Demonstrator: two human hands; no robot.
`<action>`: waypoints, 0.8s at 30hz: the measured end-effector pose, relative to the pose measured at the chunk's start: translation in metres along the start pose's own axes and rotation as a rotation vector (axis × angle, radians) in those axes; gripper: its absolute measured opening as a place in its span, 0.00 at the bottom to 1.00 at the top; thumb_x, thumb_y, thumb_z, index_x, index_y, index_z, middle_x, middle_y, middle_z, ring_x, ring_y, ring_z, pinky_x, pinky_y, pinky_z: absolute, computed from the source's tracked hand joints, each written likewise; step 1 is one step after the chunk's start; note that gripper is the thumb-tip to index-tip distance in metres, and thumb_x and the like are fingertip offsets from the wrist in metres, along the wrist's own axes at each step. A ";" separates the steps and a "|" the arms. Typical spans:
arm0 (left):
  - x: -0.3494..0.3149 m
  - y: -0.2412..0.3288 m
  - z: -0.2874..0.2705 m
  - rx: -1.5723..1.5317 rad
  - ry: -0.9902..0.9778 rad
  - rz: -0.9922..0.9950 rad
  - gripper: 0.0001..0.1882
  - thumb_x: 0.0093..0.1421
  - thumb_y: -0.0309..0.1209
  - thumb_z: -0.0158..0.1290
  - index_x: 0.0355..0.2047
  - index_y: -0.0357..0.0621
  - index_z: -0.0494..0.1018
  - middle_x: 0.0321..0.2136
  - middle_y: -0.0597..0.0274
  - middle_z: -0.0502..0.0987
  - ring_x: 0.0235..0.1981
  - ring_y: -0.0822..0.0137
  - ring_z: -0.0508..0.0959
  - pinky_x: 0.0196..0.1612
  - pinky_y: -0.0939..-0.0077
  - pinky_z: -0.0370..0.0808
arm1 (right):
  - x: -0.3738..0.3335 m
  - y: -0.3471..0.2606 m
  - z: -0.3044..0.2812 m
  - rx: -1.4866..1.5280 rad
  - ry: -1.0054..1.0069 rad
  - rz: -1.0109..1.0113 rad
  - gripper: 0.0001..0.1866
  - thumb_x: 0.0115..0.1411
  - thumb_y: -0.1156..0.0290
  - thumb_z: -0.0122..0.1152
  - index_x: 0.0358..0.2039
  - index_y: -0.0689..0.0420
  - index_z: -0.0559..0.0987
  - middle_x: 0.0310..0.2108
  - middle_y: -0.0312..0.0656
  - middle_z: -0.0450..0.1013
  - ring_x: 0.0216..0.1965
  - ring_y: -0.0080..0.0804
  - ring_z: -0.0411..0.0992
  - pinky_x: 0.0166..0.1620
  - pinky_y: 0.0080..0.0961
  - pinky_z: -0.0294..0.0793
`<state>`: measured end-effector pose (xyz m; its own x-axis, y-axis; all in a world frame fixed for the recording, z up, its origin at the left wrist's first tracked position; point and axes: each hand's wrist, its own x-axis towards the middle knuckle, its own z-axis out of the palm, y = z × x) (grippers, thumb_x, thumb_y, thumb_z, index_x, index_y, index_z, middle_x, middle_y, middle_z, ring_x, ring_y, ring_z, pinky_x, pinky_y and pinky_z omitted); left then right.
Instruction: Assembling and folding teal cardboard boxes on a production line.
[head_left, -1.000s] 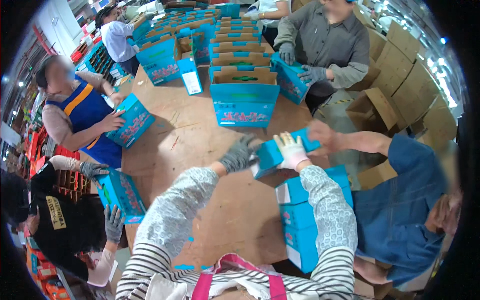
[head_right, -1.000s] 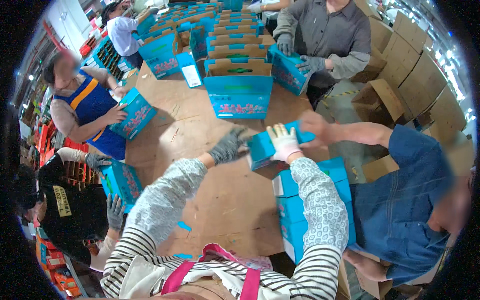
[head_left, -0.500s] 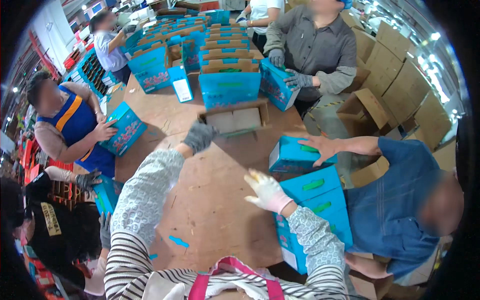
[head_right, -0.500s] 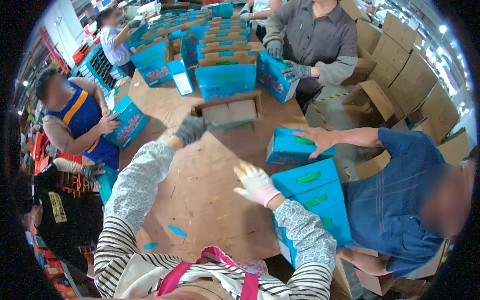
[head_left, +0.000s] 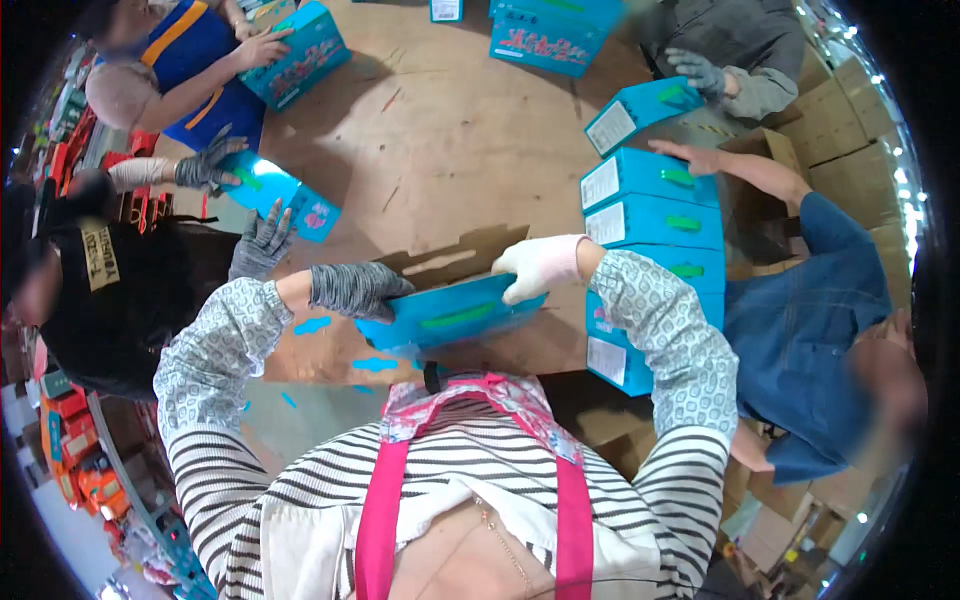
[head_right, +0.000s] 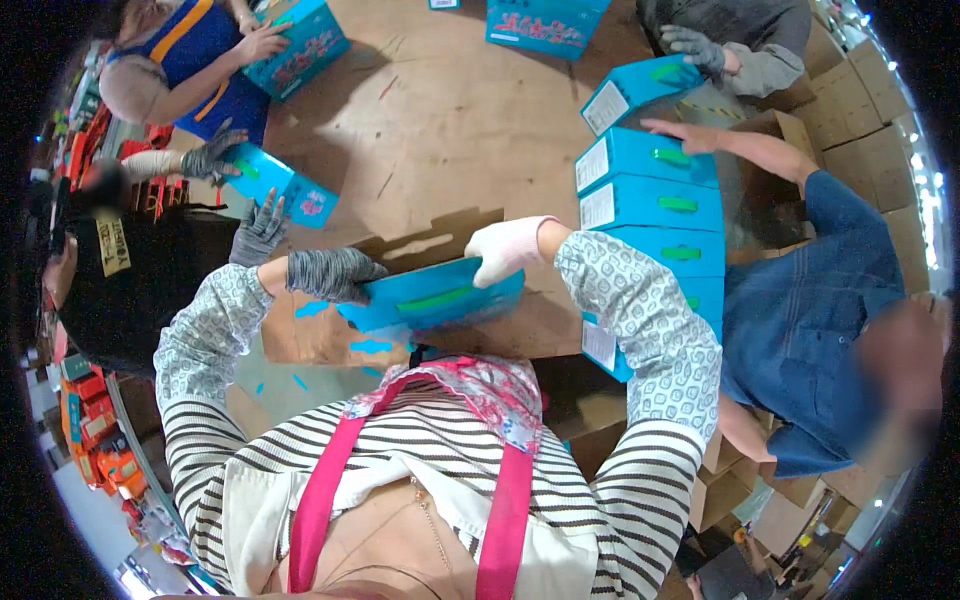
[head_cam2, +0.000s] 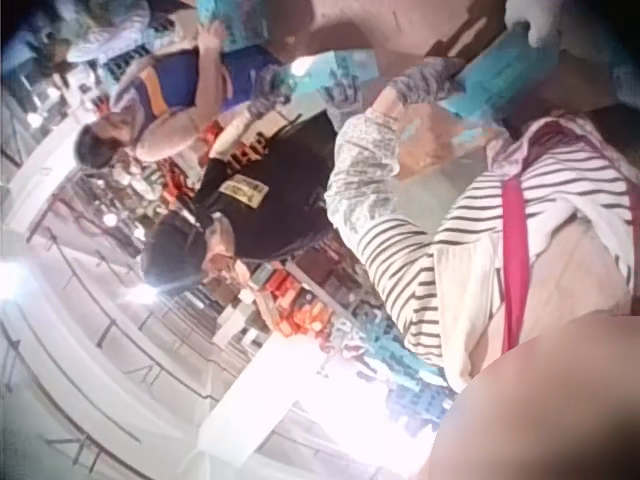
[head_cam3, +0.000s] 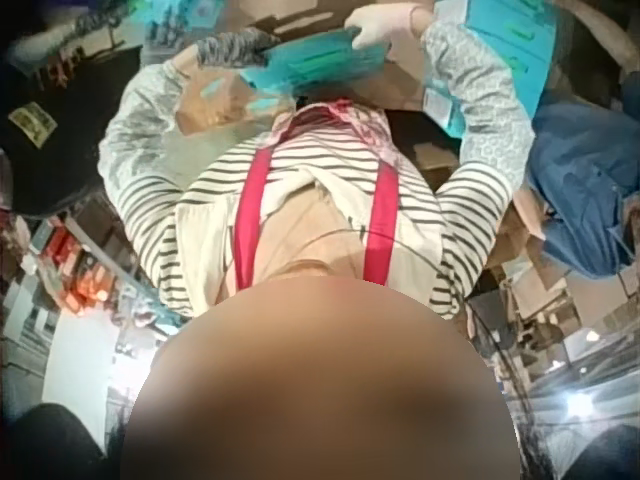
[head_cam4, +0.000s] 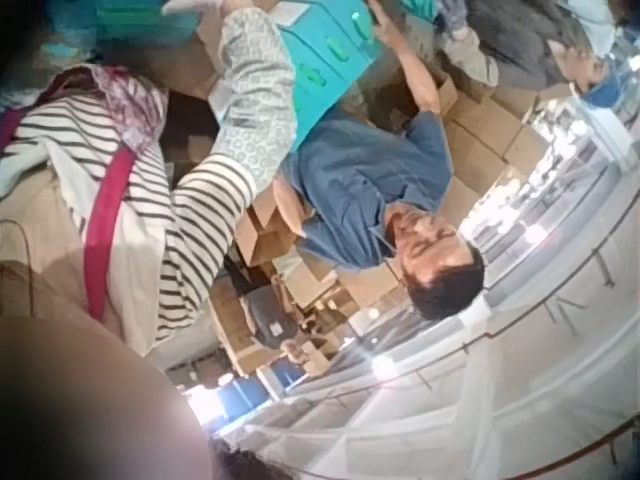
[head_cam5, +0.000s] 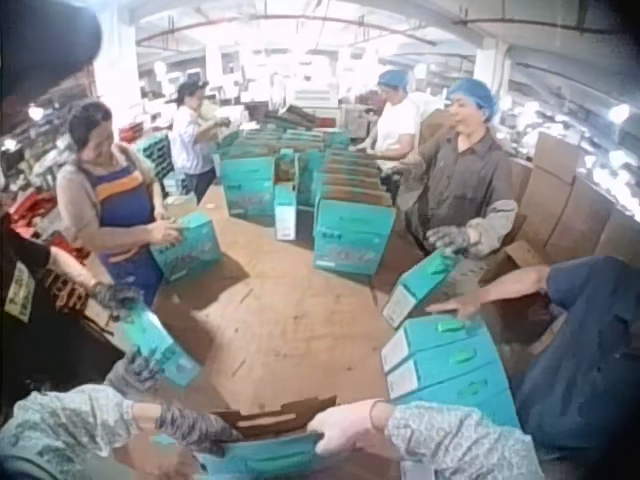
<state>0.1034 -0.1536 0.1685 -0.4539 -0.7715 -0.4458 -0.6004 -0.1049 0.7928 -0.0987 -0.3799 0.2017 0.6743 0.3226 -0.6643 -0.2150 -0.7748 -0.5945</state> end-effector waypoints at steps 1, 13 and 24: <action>-0.003 -0.002 0.016 -0.039 -0.041 -0.069 0.26 0.52 0.30 0.60 0.52 0.37 0.70 0.36 0.44 0.78 0.37 0.51 0.78 0.41 0.61 0.75 | 0.011 -0.001 0.013 0.047 -0.066 -0.047 0.28 0.52 0.59 0.59 0.49 0.65 0.75 0.40 0.53 0.77 0.42 0.42 0.76 0.44 0.36 0.75; -0.013 0.007 0.109 0.059 -0.033 -0.023 0.28 0.52 0.36 0.61 0.53 0.41 0.69 0.41 0.46 0.78 0.42 0.51 0.77 0.45 0.62 0.74 | 0.021 -0.044 0.175 0.312 -0.208 -0.223 0.36 0.65 0.46 0.44 0.51 0.72 0.71 0.47 0.53 0.74 0.47 0.40 0.70 0.54 0.35 0.67; 0.021 0.047 0.097 0.177 -0.096 -0.037 0.27 0.54 0.38 0.59 0.53 0.41 0.69 0.41 0.46 0.78 0.43 0.51 0.77 0.43 0.61 0.75 | 0.000 -0.058 0.162 0.892 -0.268 -0.046 0.28 0.60 0.44 0.58 0.41 0.61 0.80 0.35 0.34 0.74 0.36 0.21 0.69 0.41 0.25 0.69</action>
<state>0.0017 -0.1140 0.1555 -0.4852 -0.7049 -0.5174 -0.7204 -0.0130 0.6934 -0.2011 -0.2468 0.1626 0.5339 0.5436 -0.6477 -0.7304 -0.0895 -0.6772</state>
